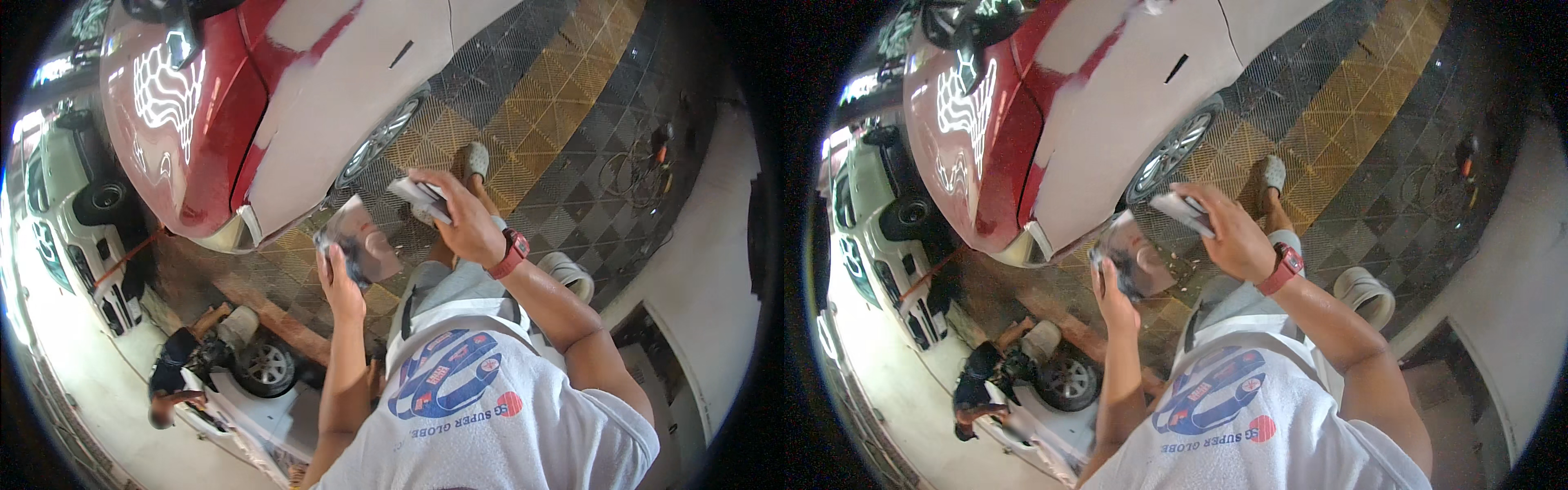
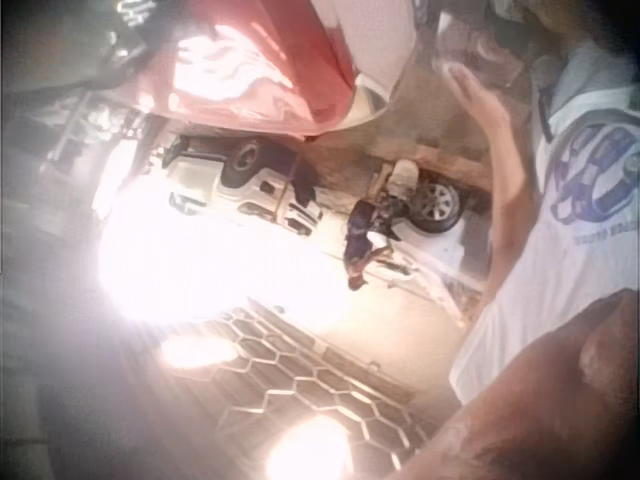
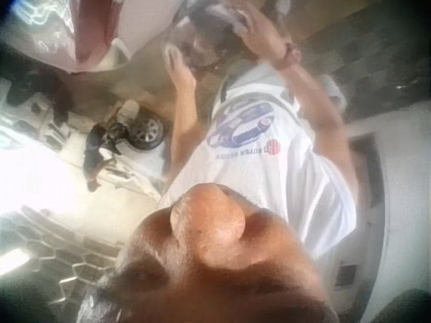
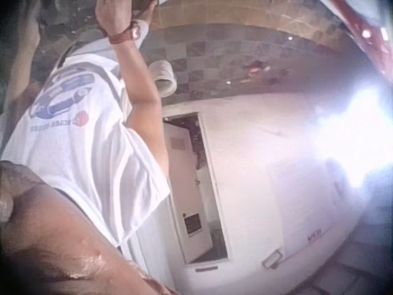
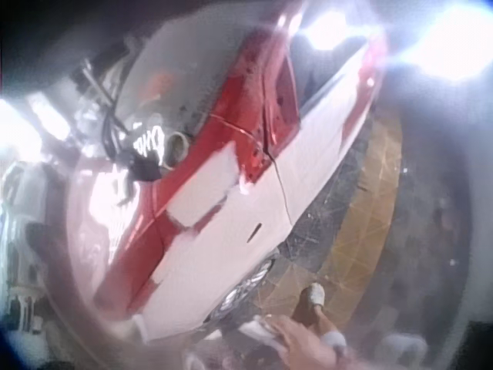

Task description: The person sands the side panel of a red car using a sanding block, moving methodically along the surface to smooth the paint. The person holds the sanding block in one hand and occasionally adjusts grip while working on the car's body.

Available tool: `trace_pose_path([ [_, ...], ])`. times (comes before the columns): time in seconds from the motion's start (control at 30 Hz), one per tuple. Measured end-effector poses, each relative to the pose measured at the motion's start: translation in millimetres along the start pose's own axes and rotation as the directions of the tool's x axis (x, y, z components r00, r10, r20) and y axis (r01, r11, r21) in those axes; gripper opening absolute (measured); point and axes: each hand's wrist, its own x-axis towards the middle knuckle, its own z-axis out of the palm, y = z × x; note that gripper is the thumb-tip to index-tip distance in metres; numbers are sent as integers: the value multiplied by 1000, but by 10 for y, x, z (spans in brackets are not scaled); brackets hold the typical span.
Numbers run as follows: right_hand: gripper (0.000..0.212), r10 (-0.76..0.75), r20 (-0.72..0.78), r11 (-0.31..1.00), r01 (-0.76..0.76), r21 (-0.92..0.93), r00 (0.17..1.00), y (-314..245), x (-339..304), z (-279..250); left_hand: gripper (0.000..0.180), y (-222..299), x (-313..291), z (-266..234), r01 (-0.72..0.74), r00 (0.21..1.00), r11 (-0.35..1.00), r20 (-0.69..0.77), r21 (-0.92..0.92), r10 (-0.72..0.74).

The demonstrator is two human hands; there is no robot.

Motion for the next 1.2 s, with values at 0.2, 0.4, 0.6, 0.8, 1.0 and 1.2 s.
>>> trace_pose_path([
  [0.2, 47, -362, 347, 570, 500, -652, 865, -762, -241, 145, 64, 338, 110, 176, -267, 964, 947, 59, 177, 260],
  [0.4, 44, -278, 555, 393, 620, -679, 784, -1292, -464, 50, 50, 440, 55, 71, -173, 976, 802, 12, -572, 219],
  [0.6, 66, -573, 432, 646, 708, -285, 696, -1530, -386, 421, 42, 621, 24, -93, 113, 925, 718, 336, -686, 176],
  [0.8, 65, -353, 446, 182, 528, -829, 822, -1493, -290, -116, 41, 783, -110, -151, -218, 914, 768, 149, -602, 377],
  [1.0, 65, -438, 416, 264, 556, -788, 797, -1732, -444, 280, 37, 910, -229, -188, -526, 846, 834, -7, -165, 533],
  [1.2, 74, -253, 567, 273, 621, -735, 784, -982, -464, 315, 36, 223, 205, -606, -210, 977, 753, -97, -623, 192],
])
